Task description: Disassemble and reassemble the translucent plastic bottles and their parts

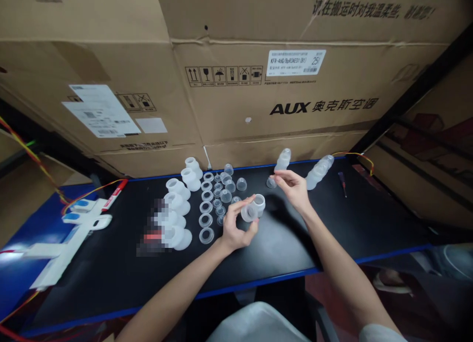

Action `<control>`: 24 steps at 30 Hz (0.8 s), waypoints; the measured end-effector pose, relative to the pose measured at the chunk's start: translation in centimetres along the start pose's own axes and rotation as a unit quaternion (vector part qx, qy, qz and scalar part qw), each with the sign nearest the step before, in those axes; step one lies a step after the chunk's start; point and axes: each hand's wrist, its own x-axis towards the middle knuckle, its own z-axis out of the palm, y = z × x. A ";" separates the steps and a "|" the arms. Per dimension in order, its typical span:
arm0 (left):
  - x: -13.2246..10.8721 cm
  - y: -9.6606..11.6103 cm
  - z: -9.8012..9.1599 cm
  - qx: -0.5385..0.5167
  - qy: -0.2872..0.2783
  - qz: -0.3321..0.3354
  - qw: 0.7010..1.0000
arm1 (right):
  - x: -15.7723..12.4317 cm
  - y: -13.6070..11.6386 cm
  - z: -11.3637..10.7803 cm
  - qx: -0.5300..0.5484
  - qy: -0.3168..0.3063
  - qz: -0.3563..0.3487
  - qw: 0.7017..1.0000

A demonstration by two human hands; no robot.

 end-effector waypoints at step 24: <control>-0.2 1.0 0.4 0.018 -0.116 0.002 0.993 | 0.7 4.8 1.5 -0.132 -0.039 -0.128 0.982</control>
